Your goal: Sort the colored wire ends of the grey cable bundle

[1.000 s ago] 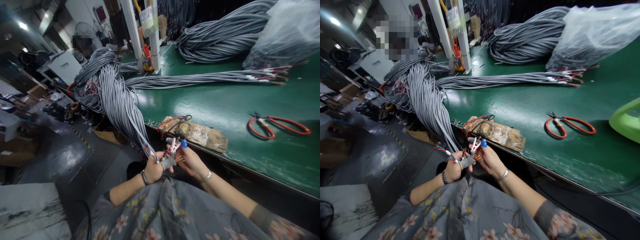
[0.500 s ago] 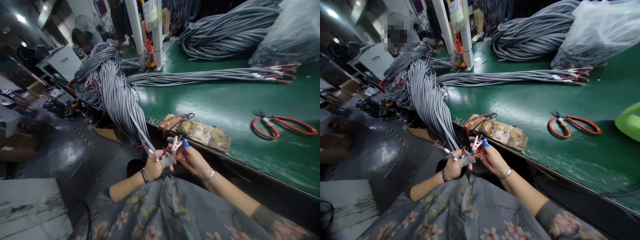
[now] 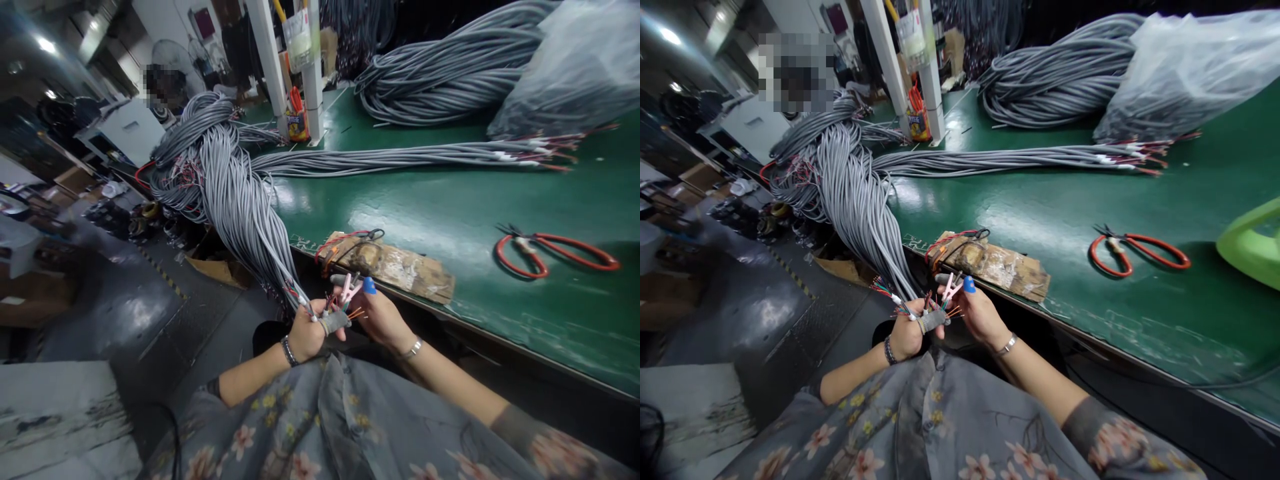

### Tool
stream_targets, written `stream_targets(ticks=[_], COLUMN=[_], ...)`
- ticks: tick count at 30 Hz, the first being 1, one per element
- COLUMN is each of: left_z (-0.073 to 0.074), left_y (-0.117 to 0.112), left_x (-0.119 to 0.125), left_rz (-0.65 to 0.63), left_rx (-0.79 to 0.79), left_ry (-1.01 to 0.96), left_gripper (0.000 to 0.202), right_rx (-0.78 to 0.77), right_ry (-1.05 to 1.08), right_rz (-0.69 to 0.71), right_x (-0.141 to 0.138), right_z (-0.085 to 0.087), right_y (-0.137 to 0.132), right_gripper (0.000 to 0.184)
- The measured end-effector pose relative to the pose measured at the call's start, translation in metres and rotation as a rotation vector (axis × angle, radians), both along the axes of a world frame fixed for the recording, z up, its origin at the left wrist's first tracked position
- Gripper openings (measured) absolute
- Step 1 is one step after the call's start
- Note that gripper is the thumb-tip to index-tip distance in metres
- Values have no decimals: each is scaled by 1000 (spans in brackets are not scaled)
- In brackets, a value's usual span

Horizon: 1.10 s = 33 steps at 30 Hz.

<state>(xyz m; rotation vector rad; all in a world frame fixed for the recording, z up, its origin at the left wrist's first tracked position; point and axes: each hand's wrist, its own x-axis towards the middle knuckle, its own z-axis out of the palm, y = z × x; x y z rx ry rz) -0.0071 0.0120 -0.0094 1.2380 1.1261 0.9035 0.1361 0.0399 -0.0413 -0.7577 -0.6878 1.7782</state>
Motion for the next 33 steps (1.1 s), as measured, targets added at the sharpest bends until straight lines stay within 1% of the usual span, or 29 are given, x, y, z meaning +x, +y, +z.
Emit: stream_targets(ticks=[1,3,6,12,16,21,24,27,33], left_z=[-2,-6,-9,-10,-11,-12,-10,-7,5], left_y=[0,0,0,1,1,0,-1,-1,-3], left_x=[0,-1,-1,1,1,-1,-2,-1,1], left_rz=[13,32,38,29,42,49,46,31,23], left_rx=[-8,-18,-10,-7,-16,-2,6,10,18], left_ry=[1,3,-11,-26,0,1,18,46,64], left_gripper=[42,43,43,43,45,42,41,45,49], right_rx=[16,20,-20,-96,-144,-163,-166,-147,-117], right_ry=[-33,-35,58,185,208,210,192,187,196], right_rz=[-16,1,57,75,51,18,7,14,83], right_x=[1,2,2,-2,-2,-3,-3,-3,-4], right_z=[-2,-4,-6,-1,0,-3,-3,-2,1], right_y=[0,-1,0,2,2,3,2,1,-2], right_gripper=[45,47,49,37,30,27,28,32,44])
